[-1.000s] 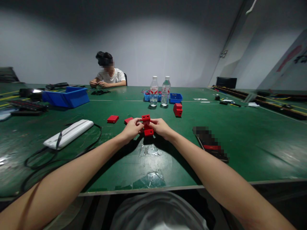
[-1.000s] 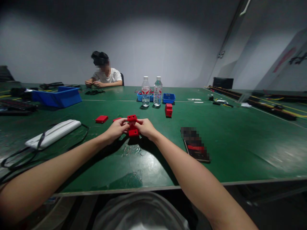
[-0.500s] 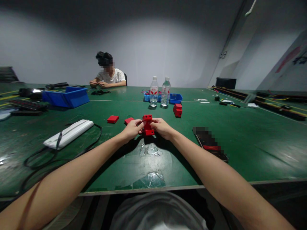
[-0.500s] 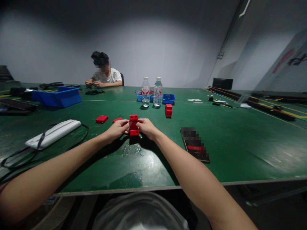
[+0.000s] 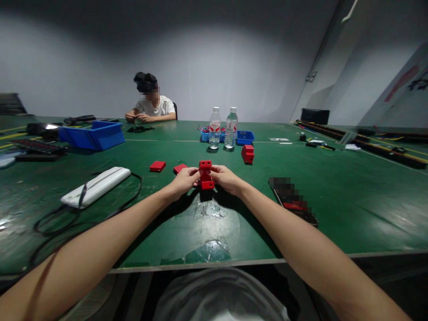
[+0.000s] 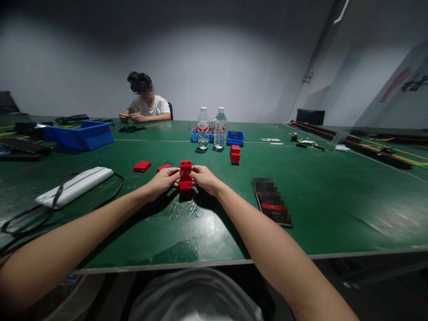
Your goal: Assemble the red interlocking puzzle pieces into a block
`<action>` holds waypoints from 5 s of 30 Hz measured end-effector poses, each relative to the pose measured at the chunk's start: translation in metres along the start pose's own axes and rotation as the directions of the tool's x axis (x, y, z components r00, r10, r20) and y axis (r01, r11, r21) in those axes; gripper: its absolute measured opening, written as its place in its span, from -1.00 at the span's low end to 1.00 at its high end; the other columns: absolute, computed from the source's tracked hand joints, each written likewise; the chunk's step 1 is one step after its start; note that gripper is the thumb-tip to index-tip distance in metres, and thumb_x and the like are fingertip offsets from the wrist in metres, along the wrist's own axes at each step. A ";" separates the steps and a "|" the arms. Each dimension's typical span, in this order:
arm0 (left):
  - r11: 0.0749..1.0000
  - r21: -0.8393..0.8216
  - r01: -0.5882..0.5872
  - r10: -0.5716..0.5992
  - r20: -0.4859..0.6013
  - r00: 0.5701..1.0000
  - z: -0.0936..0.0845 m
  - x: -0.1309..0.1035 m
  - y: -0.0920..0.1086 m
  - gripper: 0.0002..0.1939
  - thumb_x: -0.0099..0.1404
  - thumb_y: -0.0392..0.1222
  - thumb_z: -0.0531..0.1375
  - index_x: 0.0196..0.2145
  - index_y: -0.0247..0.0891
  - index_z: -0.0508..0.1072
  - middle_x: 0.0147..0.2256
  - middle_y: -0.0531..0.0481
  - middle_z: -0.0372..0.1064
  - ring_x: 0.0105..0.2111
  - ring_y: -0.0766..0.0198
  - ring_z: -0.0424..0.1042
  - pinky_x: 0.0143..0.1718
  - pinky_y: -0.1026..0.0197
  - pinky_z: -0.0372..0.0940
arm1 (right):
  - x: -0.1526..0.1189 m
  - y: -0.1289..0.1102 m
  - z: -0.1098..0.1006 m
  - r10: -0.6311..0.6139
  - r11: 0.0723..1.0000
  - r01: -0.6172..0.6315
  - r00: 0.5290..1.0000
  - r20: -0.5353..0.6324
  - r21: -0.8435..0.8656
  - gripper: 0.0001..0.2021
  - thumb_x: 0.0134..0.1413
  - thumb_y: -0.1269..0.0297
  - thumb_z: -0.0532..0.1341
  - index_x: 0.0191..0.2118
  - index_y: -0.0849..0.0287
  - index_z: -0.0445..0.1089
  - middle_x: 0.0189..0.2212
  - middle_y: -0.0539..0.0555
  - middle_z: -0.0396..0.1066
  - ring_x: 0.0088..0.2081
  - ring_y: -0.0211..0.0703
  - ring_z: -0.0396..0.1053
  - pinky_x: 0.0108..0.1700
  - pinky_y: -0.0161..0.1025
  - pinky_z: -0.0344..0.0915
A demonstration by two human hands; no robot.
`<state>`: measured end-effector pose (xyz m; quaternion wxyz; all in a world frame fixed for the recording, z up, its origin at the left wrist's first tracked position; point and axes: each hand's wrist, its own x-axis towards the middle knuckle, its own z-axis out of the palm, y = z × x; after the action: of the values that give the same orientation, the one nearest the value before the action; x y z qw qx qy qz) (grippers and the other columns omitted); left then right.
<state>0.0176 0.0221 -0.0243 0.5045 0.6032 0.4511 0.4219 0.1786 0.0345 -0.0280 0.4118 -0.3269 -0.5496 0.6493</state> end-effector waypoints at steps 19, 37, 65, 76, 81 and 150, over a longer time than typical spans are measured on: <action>1.000 0.004 0.027 -0.027 0.094 0.995 -0.005 0.003 -0.001 -0.44 -0.14 0.15 0.38 -0.35 -0.41 0.46 -0.53 0.03 0.38 -0.55 0.39 0.31 -0.44 0.31 0.18 | -0.003 -0.003 0.002 0.033 0.999 -0.033 0.999 -0.027 -0.007 -0.79 -0.06 0.39 0.33 -0.23 0.28 0.46 -0.42 0.04 0.51 -0.43 -0.29 0.42 -0.23 -0.29 0.31; 1.000 0.001 -0.016 0.016 0.140 0.990 -0.007 0.005 -0.004 -0.48 -0.01 0.17 0.31 -0.32 -0.39 0.44 -0.51 0.04 0.33 -0.57 0.44 0.20 -0.49 0.33 0.09 | -0.002 -0.005 0.008 0.013 0.994 -0.025 0.993 -0.121 -0.102 -0.80 0.02 0.52 0.15 -0.27 0.27 0.51 -0.48 0.05 0.52 -0.52 -0.31 0.38 -0.34 -0.33 0.33; 1.000 -0.018 -0.012 0.014 0.118 0.993 -0.005 0.006 -0.005 -0.33 -0.16 0.34 0.30 -0.38 -0.38 0.40 -0.56 0.08 0.27 -0.58 0.45 0.15 -0.51 0.33 0.03 | -0.002 -0.003 0.005 -0.028 0.991 0.018 0.997 -0.074 -0.134 -0.78 0.09 0.49 0.11 -0.25 0.25 0.50 -0.43 0.04 0.52 -0.48 -0.29 0.41 -0.26 -0.30 0.32; 1.000 -0.029 -0.003 0.006 0.113 0.994 -0.004 0.003 -0.003 -0.37 -0.14 0.25 0.34 -0.35 -0.39 0.39 -0.55 0.11 0.26 -0.58 0.46 0.16 -0.50 0.33 0.03 | 0.005 0.004 0.005 -0.130 0.975 0.106 0.985 -0.112 -0.194 -0.85 -0.03 0.31 0.30 -0.33 0.29 0.50 -0.48 0.02 0.51 -0.46 -0.28 0.39 -0.31 -0.33 0.29; 1.000 -0.004 -0.006 0.007 0.116 0.993 -0.005 0.005 -0.005 -0.40 -0.11 0.28 0.31 -0.41 -0.36 0.35 -0.58 0.14 0.19 -0.60 0.48 0.09 -0.53 0.33 -0.02 | 0.003 0.004 0.000 -0.069 0.988 0.062 0.997 -0.042 -0.142 -0.84 -0.01 0.30 0.29 -0.28 0.26 0.50 -0.43 0.03 0.51 -0.48 -0.30 0.38 -0.27 -0.31 0.31; 0.726 0.625 -0.288 0.307 0.080 0.948 -0.022 -0.001 -0.003 -0.53 0.01 -0.12 0.29 -0.08 -0.23 0.44 -0.23 -0.11 0.52 -0.22 0.02 0.48 -0.20 0.15 0.32 | -0.001 0.001 -0.008 -0.123 0.889 0.166 0.984 0.127 -0.428 -0.71 -0.04 0.26 0.30 -0.15 0.24 0.50 -0.24 0.07 0.51 -0.26 -0.20 0.41 -0.05 -0.21 0.28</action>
<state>-0.0041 0.0261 -0.0246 0.1931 0.7949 0.4706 0.3308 0.1857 0.0376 -0.0306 0.3485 -0.3373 -0.7230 0.4920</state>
